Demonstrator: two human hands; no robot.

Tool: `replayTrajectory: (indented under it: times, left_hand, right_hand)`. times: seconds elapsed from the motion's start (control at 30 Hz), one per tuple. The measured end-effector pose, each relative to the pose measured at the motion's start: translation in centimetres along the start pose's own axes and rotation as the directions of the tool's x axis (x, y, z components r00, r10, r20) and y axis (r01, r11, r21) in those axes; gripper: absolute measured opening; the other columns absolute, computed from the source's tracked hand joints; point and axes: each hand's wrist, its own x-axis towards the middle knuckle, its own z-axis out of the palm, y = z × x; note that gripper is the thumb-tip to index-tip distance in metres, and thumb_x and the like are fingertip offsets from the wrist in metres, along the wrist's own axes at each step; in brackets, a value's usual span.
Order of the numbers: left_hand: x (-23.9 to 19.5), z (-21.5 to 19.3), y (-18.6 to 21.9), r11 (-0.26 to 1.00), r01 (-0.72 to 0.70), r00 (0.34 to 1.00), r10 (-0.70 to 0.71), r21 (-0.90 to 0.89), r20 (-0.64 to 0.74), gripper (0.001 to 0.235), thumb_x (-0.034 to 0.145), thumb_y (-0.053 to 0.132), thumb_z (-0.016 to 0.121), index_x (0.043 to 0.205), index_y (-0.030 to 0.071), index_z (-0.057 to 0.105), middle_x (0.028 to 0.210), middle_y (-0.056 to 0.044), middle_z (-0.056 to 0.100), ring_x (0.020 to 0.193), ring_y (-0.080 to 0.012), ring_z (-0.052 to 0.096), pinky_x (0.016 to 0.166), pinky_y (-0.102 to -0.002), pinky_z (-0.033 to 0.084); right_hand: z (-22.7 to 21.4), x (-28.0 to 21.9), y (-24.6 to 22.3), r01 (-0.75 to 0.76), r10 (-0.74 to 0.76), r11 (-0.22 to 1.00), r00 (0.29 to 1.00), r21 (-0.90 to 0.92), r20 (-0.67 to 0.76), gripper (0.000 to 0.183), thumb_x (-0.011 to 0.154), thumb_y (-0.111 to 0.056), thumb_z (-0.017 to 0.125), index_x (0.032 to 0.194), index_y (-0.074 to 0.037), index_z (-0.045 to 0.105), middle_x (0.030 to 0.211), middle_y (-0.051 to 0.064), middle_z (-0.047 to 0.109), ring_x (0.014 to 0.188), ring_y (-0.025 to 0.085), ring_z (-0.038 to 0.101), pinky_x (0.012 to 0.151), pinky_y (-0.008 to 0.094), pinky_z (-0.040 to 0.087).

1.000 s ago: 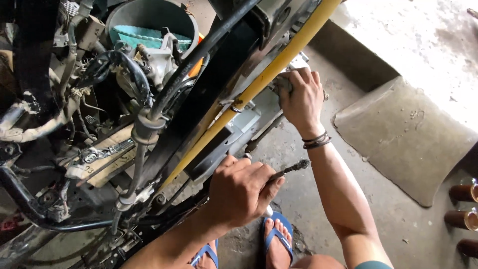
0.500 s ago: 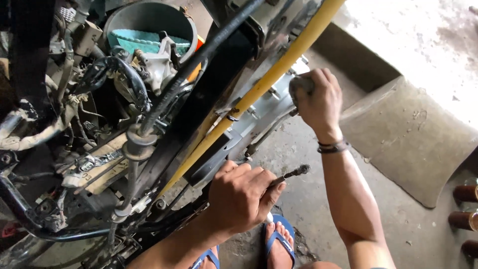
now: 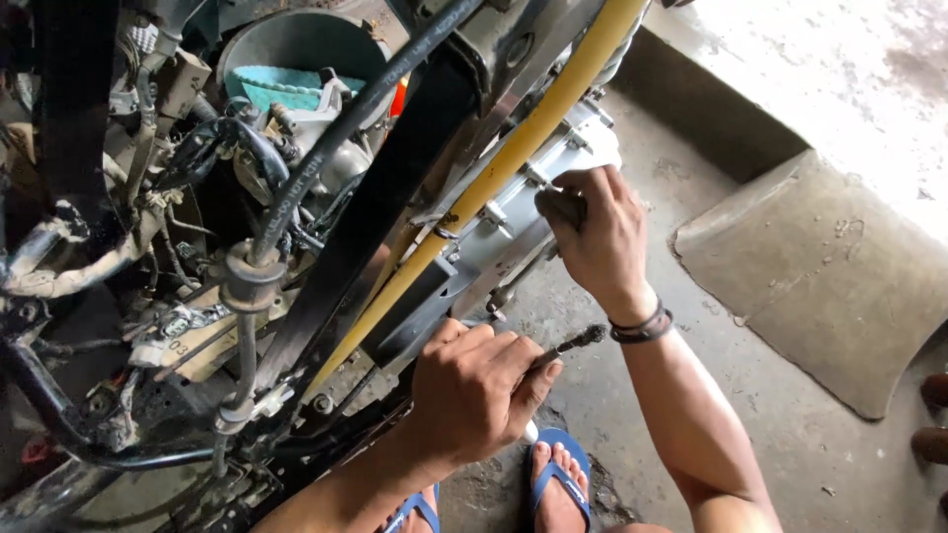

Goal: The person sits on the floor and wipes the engine casing and frame of a motorcycle with a cloth. They repeatedly clean the silver engine cover and the yellow frame tube, occasionally using a rag to wipe away grime.

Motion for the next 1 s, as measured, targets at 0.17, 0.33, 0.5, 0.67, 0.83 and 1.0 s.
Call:
replayTrajectory:
  times: [0.17,0.33,0.5,0.67,0.83,1.0]
  left_hand:
    - [-0.1,0.1,0.0,1.0,0.006,1.0,-0.006,-0.02,-0.017,0.036,0.107,0.037,0.047,0.081,0.016,0.063,0.06,0.002,0.055,0.051,-0.0173,0.047,0.056,-0.036,0.032]
    - [0.0,0.2,0.1,1.0,0.003,0.999,-0.003,-0.024,-0.036,0.036,0.106,0.036,0.049,0.078,0.016,0.06,0.059,0.001,0.055,0.05,-0.0196,0.049,0.056,-0.037,0.033]
    - [-0.2,0.2,0.0,1.0,-0.004,0.999,0.003,-0.027,-0.041,0.036,0.106,0.036,0.049,0.079,0.016,0.061,0.059,0.002,0.054,0.049,-0.0188,0.049,0.057,-0.037,0.033]
    - [-0.9,0.1,-0.3,0.988,0.048,0.999,-0.051,-0.148,-0.017,0.042,0.108,0.039,0.04,0.075,0.017,0.053,0.055,0.003,0.046,0.046,-0.0139,0.042,0.059,-0.034,0.033]
    - [-1.1,0.3,-0.5,0.992,0.044,0.999,-0.043,-0.121,0.012,0.043,0.108,0.042,0.039,0.077,0.017,0.055,0.055,0.002,0.046,0.046,-0.0148,0.043,0.059,-0.035,0.036]
    - [-1.2,0.7,-0.4,0.993,0.041,0.999,-0.043,-0.114,-0.011,0.048,0.109,0.045,0.035,0.076,0.017,0.056,0.054,0.005,0.042,0.044,-0.0123,0.038,0.058,-0.033,0.034]
  right_hand:
    - [3.0,0.3,-1.5,0.125,-0.125,0.992,0.992,-0.016,0.007,0.005,0.099,-0.008,0.063,0.101,-0.004,0.064,0.085,0.008,0.067,0.065,0.017,0.057,0.053,0.031,0.051]
    - [-1.8,-0.1,-4.9,-0.14,0.091,0.903,0.987,0.407,0.136,0.022,0.099,0.002,0.057,0.116,-0.003,0.07,0.1,0.013,0.078,0.067,0.02,0.073,0.05,0.03,0.06]
    - [1.6,0.9,-3.3,-0.051,0.189,0.815,0.965,0.577,-0.182,0.036,0.089,0.018,0.058,0.118,-0.004,0.063,0.115,0.011,0.07,0.105,0.022,0.069,0.096,0.034,0.061]
    - [3.2,-0.5,-4.4,0.447,-0.45,0.885,0.893,0.131,-0.007,0.03,0.104,-0.017,0.059,0.127,0.0,0.067,0.131,0.018,0.068,0.132,0.037,0.059,0.113,0.051,0.048]
    - [2.4,0.5,-2.3,0.602,-0.603,0.797,0.797,-0.053,-0.019,0.03,0.104,-0.023,0.062,0.128,-0.006,0.069,0.132,0.012,0.07,0.129,0.029,0.063,0.113,0.044,0.049]
    - [3.4,-0.3,-1.3,0.545,-0.547,0.833,0.837,-0.097,0.012,0.03,0.103,-0.019,0.062,0.131,-0.01,0.068,0.141,0.01,0.064,0.134,0.031,0.057,0.111,0.047,0.047]
